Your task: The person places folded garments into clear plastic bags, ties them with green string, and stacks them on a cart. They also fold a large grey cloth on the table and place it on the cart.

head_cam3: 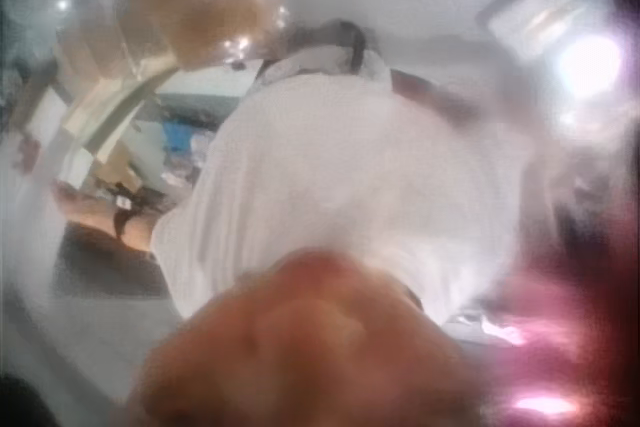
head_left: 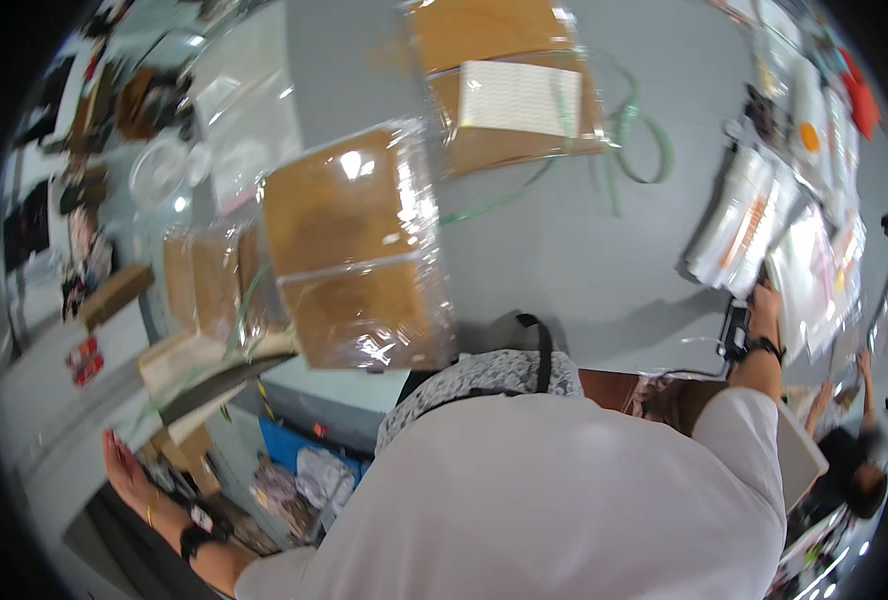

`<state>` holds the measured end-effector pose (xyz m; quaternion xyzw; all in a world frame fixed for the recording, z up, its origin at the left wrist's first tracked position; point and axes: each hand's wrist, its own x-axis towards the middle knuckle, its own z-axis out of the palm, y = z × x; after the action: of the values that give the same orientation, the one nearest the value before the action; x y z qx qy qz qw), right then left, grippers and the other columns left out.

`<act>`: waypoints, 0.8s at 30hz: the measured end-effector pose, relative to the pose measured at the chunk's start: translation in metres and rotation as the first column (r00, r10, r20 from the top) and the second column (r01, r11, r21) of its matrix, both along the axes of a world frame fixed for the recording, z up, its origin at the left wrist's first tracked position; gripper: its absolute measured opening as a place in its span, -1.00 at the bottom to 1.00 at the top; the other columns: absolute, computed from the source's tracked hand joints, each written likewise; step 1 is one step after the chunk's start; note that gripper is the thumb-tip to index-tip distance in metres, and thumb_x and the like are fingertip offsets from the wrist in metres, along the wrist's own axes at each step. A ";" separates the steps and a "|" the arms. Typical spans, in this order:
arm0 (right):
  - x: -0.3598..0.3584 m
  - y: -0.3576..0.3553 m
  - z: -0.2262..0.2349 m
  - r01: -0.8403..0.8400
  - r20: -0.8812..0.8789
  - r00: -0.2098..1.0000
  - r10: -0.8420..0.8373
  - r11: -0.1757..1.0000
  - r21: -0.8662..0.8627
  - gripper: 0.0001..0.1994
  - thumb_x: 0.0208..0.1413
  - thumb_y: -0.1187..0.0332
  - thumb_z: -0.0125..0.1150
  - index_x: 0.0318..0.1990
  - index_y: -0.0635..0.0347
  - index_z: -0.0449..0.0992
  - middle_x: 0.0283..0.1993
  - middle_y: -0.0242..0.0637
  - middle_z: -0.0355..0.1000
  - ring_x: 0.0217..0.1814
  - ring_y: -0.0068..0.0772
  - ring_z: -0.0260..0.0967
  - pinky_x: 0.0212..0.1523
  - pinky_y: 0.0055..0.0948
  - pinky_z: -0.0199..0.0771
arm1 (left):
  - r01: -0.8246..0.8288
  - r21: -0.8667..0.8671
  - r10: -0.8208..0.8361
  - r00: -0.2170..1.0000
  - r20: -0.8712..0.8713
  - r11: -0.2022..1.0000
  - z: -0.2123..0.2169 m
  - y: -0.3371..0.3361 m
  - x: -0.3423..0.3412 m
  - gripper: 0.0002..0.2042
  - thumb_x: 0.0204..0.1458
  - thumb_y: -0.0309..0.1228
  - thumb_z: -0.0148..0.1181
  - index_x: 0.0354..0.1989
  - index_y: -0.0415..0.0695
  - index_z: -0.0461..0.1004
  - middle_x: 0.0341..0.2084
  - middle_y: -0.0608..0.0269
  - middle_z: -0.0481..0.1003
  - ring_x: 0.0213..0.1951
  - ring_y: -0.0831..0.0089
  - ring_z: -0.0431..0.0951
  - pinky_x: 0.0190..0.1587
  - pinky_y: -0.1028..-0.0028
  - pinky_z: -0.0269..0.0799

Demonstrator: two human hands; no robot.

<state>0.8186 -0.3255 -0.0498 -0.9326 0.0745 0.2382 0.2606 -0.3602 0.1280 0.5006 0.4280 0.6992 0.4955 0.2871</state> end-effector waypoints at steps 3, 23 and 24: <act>-0.003 -0.023 0.033 -0.152 0.058 0.987 0.151 0.988 0.018 -0.68 0.09 0.36 0.14 0.01 0.24 0.53 -0.26 -0.22 0.49 -0.39 -0.35 0.43 -0.50 -0.37 0.42 | 0.142 -0.025 -0.142 0.922 -0.361 0.990 -0.009 -0.001 0.039 -0.59 0.26 -0.58 0.02 0.29 -0.32 0.29 0.24 0.18 0.36 0.10 0.52 0.43 0.15 0.61 0.39; -0.635 0.367 0.308 -0.438 0.042 0.463 0.886 0.187 0.880 -0.52 0.38 -0.10 -0.13 0.12 0.07 0.46 -0.52 -0.68 -0.03 -0.57 -0.83 -0.16 -0.61 -0.74 -0.15 | 0.300 0.353 -0.272 0.954 -0.128 0.886 -0.051 -0.006 -0.057 -0.66 0.28 -0.54 0.01 0.21 -0.26 0.42 0.05 0.26 0.52 -0.34 0.85 0.37 -0.44 0.85 0.18; -0.678 0.388 0.323 -0.548 0.109 0.336 0.936 0.100 0.830 -0.52 0.38 -0.10 -0.13 0.10 0.07 0.47 -0.52 -0.67 -0.04 -0.53 -0.80 -0.12 -0.55 -0.71 -0.08 | 0.241 0.337 -0.236 0.970 -0.057 0.910 -0.052 -0.005 -0.059 -0.66 0.27 -0.56 0.01 0.20 -0.26 0.43 0.01 0.29 0.53 -0.36 0.86 0.33 -0.45 0.85 0.17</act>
<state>0.1407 0.0628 0.2732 -0.5320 -0.4771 0.5534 0.4279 -0.4192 0.1228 0.4482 0.5569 0.5473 0.5674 0.2615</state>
